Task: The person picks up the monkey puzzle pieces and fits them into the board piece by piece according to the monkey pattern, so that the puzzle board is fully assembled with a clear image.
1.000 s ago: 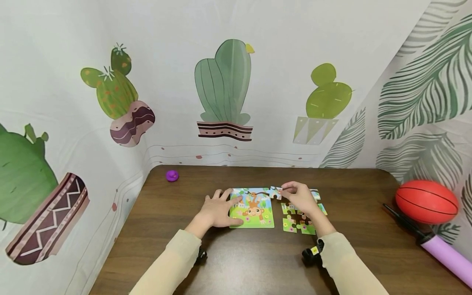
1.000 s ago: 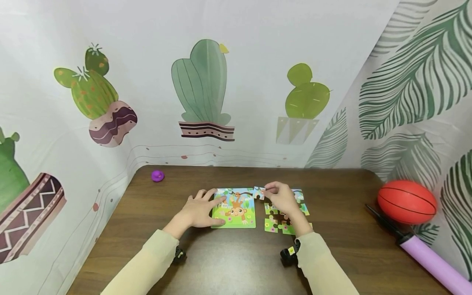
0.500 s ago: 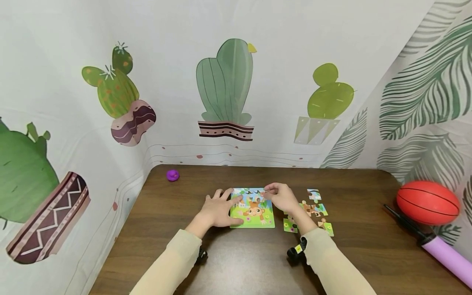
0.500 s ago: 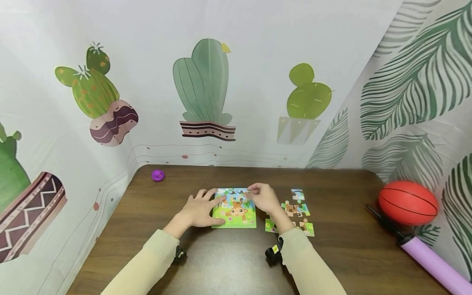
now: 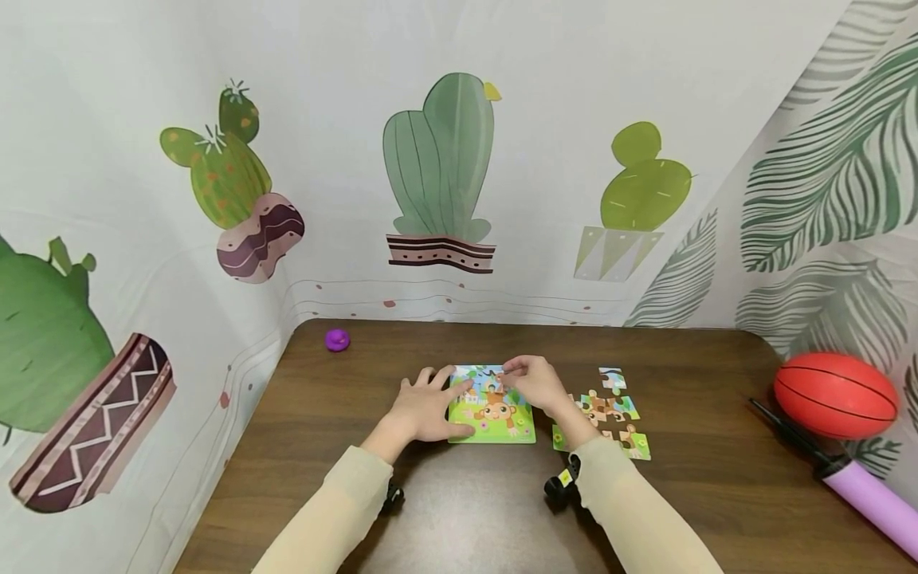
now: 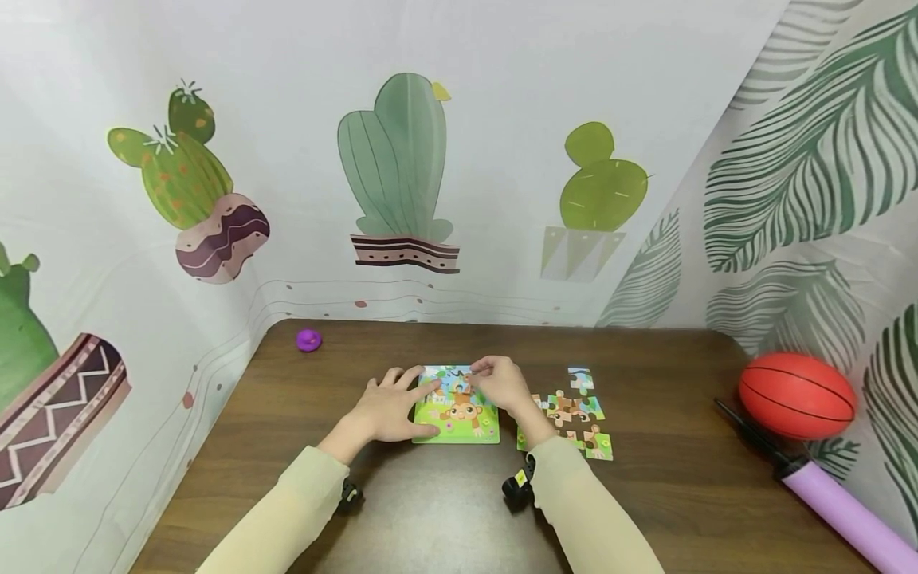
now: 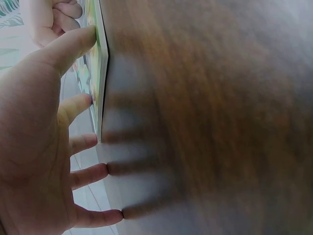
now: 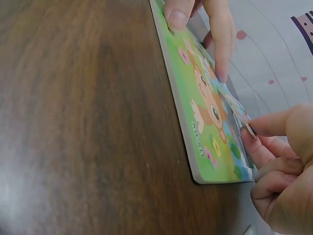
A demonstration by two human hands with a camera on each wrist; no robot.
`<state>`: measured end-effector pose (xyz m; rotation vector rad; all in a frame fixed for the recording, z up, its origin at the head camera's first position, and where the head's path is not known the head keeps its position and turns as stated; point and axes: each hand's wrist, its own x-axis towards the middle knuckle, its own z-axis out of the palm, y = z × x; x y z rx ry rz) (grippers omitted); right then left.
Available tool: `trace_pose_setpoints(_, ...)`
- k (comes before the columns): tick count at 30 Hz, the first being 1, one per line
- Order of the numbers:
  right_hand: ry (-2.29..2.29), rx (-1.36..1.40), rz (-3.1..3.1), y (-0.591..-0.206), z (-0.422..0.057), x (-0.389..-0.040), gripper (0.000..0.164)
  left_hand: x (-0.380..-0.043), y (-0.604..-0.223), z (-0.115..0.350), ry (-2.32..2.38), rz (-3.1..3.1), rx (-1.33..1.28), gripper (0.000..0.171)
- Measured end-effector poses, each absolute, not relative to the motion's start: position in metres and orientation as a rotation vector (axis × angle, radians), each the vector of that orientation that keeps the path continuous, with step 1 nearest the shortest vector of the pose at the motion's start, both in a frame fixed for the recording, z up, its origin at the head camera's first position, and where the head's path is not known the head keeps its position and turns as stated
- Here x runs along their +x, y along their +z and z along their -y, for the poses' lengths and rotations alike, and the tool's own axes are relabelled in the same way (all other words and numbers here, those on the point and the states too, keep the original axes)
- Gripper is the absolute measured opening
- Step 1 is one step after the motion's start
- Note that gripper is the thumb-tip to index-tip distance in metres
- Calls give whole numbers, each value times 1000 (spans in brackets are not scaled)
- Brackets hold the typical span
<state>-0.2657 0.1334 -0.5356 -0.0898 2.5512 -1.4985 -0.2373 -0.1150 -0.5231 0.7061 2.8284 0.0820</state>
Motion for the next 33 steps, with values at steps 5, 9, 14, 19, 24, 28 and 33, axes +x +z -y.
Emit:
trace_pose_setpoints(5, -1486, -76, -2547, -534, -130, -268, 22, -236, -522, 116, 97, -2837, 717, 89)
trace_pose_setpoints(9, -1495, -81, -2529, -532, -128, -268, 21, -235, -520, 116, 96, -2839, 720, 89)
trace_pose_setpoints(14, -1483, -85, -2526, -532, -127, -269, 20, -236, -521, 115, 89, -2840, 716, 89)
trace_pose_setpoints(19, -1455, -98, -2554, -532, -126, -270, 19, -236, -522, 115, 88, -2844, 714, 89)
trace_pose_setpoints(24, -1401, -84, -2609, -530, -126, -268, 21, -236, -521, 114, 96, -2844, 711, 88)
trace_pose_setpoints(28, -1376, -88, -2652, -529, -131, -267, 23, -235, -519, 113, 112, -2843, 708, 88)
trace_pose_setpoints(33, -1373, -124, -2686, -526, -144, -265, 23, -234, -518, 113, 115, -2844, 706, 88)
